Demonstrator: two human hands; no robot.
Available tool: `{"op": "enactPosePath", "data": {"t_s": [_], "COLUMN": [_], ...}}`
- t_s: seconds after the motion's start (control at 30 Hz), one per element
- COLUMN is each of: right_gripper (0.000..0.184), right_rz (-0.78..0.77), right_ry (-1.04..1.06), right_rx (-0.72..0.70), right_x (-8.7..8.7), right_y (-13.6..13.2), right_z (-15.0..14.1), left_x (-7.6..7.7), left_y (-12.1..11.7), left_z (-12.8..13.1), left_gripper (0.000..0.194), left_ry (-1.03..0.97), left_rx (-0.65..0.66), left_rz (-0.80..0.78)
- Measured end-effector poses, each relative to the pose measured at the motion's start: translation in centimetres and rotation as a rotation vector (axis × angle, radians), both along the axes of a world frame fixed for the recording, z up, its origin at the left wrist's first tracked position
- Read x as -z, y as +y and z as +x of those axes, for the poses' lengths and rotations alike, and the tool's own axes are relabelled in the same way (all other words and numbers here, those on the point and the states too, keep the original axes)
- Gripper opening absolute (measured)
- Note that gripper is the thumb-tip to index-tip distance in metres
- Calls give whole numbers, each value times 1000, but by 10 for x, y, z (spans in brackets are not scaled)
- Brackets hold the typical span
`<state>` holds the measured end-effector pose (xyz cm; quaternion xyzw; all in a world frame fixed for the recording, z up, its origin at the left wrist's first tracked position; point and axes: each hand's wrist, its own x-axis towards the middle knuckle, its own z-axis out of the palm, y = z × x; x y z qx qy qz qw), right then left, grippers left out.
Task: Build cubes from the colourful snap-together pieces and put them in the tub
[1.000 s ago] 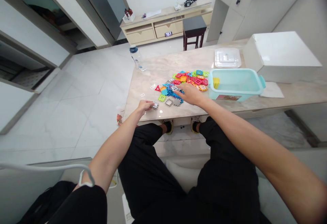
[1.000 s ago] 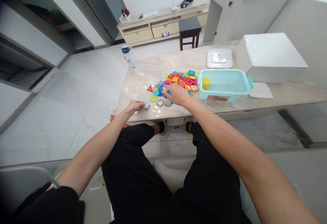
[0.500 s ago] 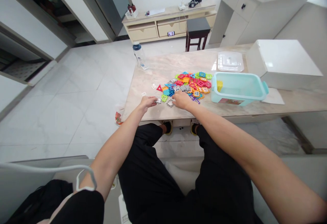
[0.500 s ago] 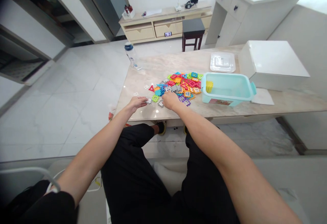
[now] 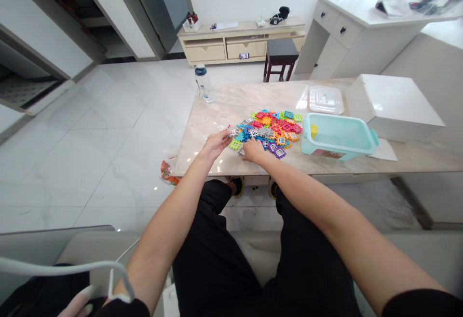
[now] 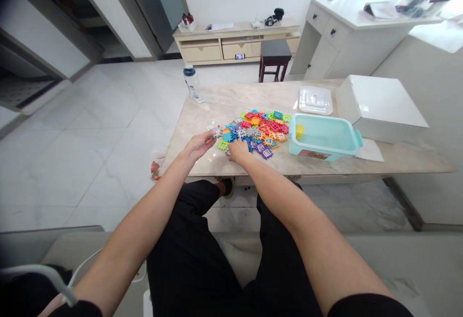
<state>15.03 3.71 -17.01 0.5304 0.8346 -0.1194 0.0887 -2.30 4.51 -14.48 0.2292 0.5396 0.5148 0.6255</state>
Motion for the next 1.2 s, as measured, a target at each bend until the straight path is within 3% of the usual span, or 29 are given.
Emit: {"op": "enactPosePath", "data": {"t_s": [0.3,0.7,0.83,0.97,1.03,1.2], "right_gripper": [45,25,22,30,32,20], "right_rz": [-29,83,114,51,57,118], "right_ry": [92,294,621,991,997,762], "right_rx": [51,188,259,199,145,48], "right_x": [-15,-49,-55,-58,-59,-60], "right_y": [9,18,18,20,20,13], "right_z": [9,77,94,101,104,110], "left_x": [-8,-19,-25,-31,-34,-38], "left_y": [-3,-3,-5,-8,-10,-13], "left_z": [8,30,42,54,59,71], "left_gripper": [17,39,40,40,40,45], "left_ry": [-62,79,134,147,146,147], "left_rx": [-1,-39,-49,-14,10,98], "left_rz": [5,87,147,176,184,207]}}
